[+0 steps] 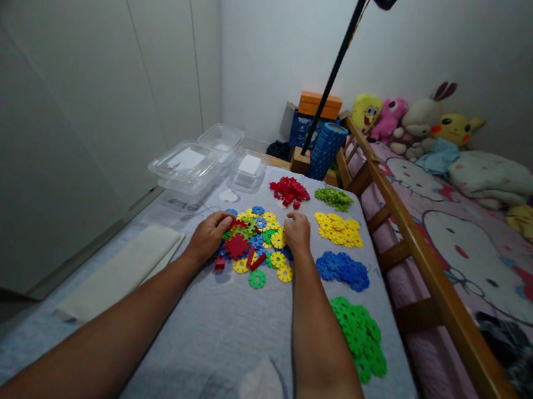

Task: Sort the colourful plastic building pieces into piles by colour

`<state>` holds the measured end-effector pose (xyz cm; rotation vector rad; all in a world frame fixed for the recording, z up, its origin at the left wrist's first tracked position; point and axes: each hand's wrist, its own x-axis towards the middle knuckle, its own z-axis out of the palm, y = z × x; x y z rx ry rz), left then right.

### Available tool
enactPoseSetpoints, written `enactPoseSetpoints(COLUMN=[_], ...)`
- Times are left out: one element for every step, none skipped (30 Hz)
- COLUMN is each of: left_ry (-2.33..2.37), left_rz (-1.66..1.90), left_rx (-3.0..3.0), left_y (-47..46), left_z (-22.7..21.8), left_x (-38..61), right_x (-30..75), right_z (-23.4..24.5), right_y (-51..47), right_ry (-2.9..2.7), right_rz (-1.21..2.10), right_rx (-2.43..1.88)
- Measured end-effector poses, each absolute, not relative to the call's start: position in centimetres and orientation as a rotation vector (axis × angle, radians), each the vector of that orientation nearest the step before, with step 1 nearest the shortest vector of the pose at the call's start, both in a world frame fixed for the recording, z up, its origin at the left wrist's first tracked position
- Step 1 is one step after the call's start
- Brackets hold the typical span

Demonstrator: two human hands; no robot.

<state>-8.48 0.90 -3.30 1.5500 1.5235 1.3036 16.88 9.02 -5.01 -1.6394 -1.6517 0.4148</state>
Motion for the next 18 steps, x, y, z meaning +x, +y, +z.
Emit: enactPoseSetpoints(left_ry=[1.523, 1.522, 1.521, 1.521, 1.523, 1.526, 1.527, 1.527, 1.525, 1.524, 1.522, 1.519, 1.517, 1.513, 1.509, 1.505, 1.503, 1.502], left_rz=[1.303, 1.302, 1.302, 1.304, 1.307, 1.312, 1.319, 1.328, 1.335, 1.341, 1.346, 1.348, 1.351, 1.353, 1.355, 1.359, 1.36, 1.362], left_rx=[1.548, 1.548, 1.547, 1.547, 1.546, 1.545, 1.544, 1.544, 1.544, 1.542, 1.537, 1.53, 1.521, 1.511, 1.503, 1.494, 1.489, 1.484], left_y=[0.9, 0.9, 0.9, 1.0, 1.0, 1.0, 1.1, 1.1, 1.1, 1.1, 1.1, 1.1, 1.1, 1.1, 1.1, 1.1, 1.1, 1.1], left_z=[-3.3, -3.3, -3.3, -3.3, -3.3, -3.3, -3.3, -3.4, -3.4, -3.4, -3.4, -3.4, -3.3, -3.3, -3.3, -3.3, -3.4, -3.4], left_x=[-8.5, -8.5, -8.5, -8.5, -8.5, -8.5, -8.5, -8.5, -8.5, -8.5, -8.5, -8.6, -8.6, -8.6, -8.6, -8.6, -8.6, -8.6], right_x=[16.8, 16.8, 16.7, 16.6, 16.5, 16.4, 16.1, 15.8, 15.3, 14.8, 14.2, 13.5, 12.8, 12.1, 11.4, 10.8, 10.3, 9.9], right_z=[-5.0, -5.0, -4.9, -4.7, -4.3, -3.9, -3.3, -2.6, -1.9, -1.1, -0.3, 0.5, 1.1, 1.5, 1.8, 2.0, 2.0, 1.9], right_y=[8.9, 8.8, 8.7, 8.5, 8.3, 8.0, 7.6, 7.2, 6.8, 6.3, 5.7, 5.2, 4.6, 4.1, 3.6, 3.1, 2.7, 2.4], right_ry=[-1.64, -1.625, -1.611, -1.603, -1.607, -1.632, -1.682, -1.756, -1.852, -1.962, -2.08, -2.195, -2.298, -2.387, -2.456, -2.508, -2.543, -2.568], right_rz=[0.427, 0.441, 0.456, 0.47, 0.48, 0.488, 0.497, 0.516, 0.548, 0.591, 0.64, 0.679, 0.691, 0.674, 0.626, 0.559, 0.487, 0.423], right_rx=[-1.648, -1.652, -1.65, -1.641, -1.623, -1.593, -1.553, -1.504, -1.452, -1.401, -1.356, -1.326, -1.312, -1.32, -1.346, -1.38, -1.415, -1.445])
